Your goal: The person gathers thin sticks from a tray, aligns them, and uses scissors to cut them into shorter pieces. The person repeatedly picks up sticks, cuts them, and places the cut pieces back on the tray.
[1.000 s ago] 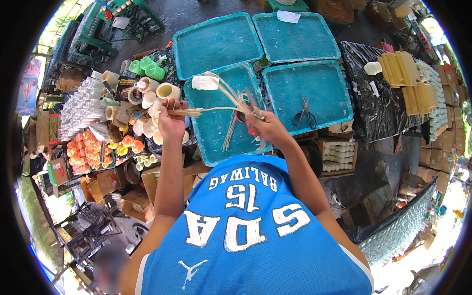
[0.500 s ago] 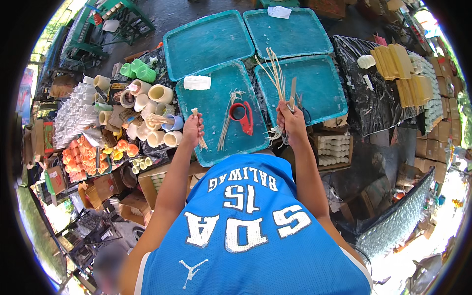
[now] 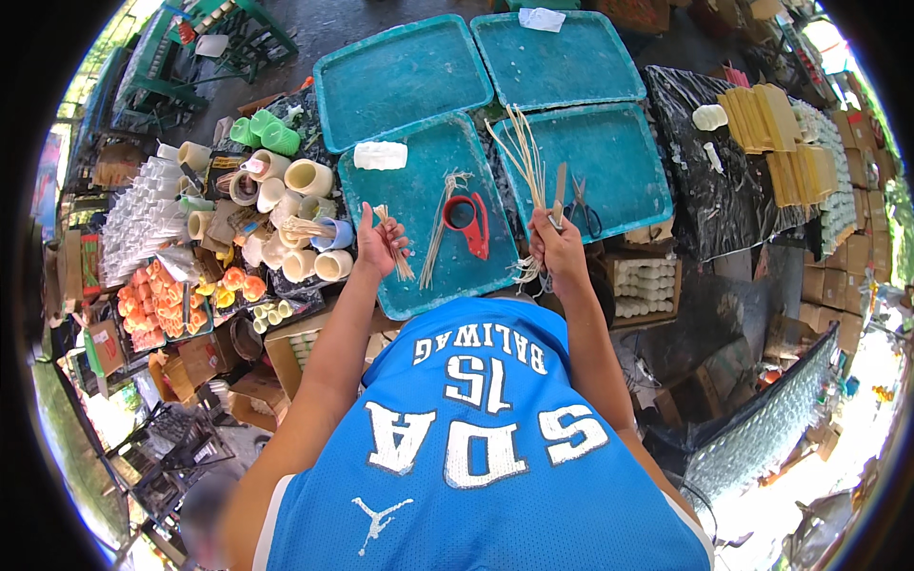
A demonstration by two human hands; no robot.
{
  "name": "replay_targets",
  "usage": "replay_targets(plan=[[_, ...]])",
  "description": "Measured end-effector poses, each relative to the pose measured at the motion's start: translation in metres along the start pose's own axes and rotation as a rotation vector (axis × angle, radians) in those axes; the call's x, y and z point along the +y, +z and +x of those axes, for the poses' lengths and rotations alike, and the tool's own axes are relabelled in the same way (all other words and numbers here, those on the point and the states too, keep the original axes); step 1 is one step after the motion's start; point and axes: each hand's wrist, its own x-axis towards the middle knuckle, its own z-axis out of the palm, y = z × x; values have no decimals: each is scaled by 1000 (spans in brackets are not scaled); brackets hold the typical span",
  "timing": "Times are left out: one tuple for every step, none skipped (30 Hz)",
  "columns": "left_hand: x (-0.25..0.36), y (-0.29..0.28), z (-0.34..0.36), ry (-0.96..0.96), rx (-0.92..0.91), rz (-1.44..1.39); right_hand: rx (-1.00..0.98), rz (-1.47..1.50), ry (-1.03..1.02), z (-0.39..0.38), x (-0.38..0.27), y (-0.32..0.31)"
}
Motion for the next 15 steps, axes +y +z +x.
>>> replay_targets(plan=[[1, 4, -3, 1, 26, 5, -1, -2, -2, 0, 0, 1], [1, 3, -3, 5, 42, 12, 3, -3, 4, 0, -1, 3], [2, 3, -3, 10, 59, 19, 7, -3, 10, -1, -3, 4], [2, 2, -1, 16, 75, 26, 11, -4, 14, -1, -4, 5], [1, -1, 1, 20, 89, 36, 2, -1, 11, -1, -4, 6], [1, -6, 4, 24, 103, 46, -7, 2, 8, -2, -3, 6], [0, -13, 8, 29, 117, 57, -15, 5, 4, -1, -3, 7], [0, -23, 13, 16, 123, 68, -12, 3, 9, 0, -2, 7], [1, -34, 17, 3, 130, 79, -9, 1, 14, 1, 0, 7], [2, -34, 18, -14, 134, 90, -1, -3, 18, 1, 1, 8], [2, -34, 19, -6, 171, 104, -9, -5, 23, 1, 2, 8], [2, -33, 21, 3, 209, 119, -17, -7, 28, 2, 3, 9], [0, -31, 25, 10, 241, 132, -22, -13, 30, 1, 2, 10], [-3, -28, 29, 62, 301, 208, -43, 2, 47, 2, 5, 9], [-6, -25, 33, 116, 361, 284, -62, 41, 60, 1, 8, 12]])
